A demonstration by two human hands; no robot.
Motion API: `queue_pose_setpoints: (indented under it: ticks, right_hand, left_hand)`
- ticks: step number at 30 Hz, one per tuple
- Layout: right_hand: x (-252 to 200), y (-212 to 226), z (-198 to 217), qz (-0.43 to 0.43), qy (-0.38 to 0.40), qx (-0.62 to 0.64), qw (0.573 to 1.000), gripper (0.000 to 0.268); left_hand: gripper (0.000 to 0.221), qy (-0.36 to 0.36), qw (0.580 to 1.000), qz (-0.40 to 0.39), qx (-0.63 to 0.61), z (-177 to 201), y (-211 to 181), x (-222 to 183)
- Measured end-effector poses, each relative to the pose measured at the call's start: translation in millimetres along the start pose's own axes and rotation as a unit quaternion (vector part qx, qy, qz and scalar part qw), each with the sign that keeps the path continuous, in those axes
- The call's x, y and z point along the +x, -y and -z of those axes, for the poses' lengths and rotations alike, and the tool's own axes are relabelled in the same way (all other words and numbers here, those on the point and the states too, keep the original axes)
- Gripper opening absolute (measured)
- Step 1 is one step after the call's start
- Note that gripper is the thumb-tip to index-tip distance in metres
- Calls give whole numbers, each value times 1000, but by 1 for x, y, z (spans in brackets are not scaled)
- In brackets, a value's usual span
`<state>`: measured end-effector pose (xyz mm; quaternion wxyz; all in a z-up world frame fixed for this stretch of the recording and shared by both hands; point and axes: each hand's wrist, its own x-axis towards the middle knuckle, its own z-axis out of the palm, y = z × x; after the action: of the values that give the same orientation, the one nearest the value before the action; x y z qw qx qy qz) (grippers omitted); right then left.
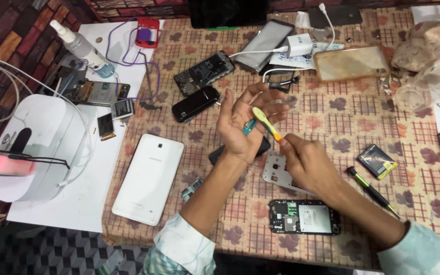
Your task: The person uses a toothbrush to clean a small circuit board and the interior of a disassembled smartphone. They brush various components on the table, including the phone's internal frame and a separate green circuit board.
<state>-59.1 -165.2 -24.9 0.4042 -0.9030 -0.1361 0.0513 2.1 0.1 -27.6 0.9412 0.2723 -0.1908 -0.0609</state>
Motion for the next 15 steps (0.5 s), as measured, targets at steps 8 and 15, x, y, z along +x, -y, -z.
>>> queue_pose_setpoints:
  ticks: [8, 15]
  right_hand:
    - [-1, -3, -1, 95, 1, 50, 994, 33]
    - [2, -1, -4, 54, 13, 33, 998, 37]
  left_hand:
    - [72, 23, 999, -30, 19, 3, -5, 3]
    - [72, 35, 997, -19, 72, 0, -8, 2]
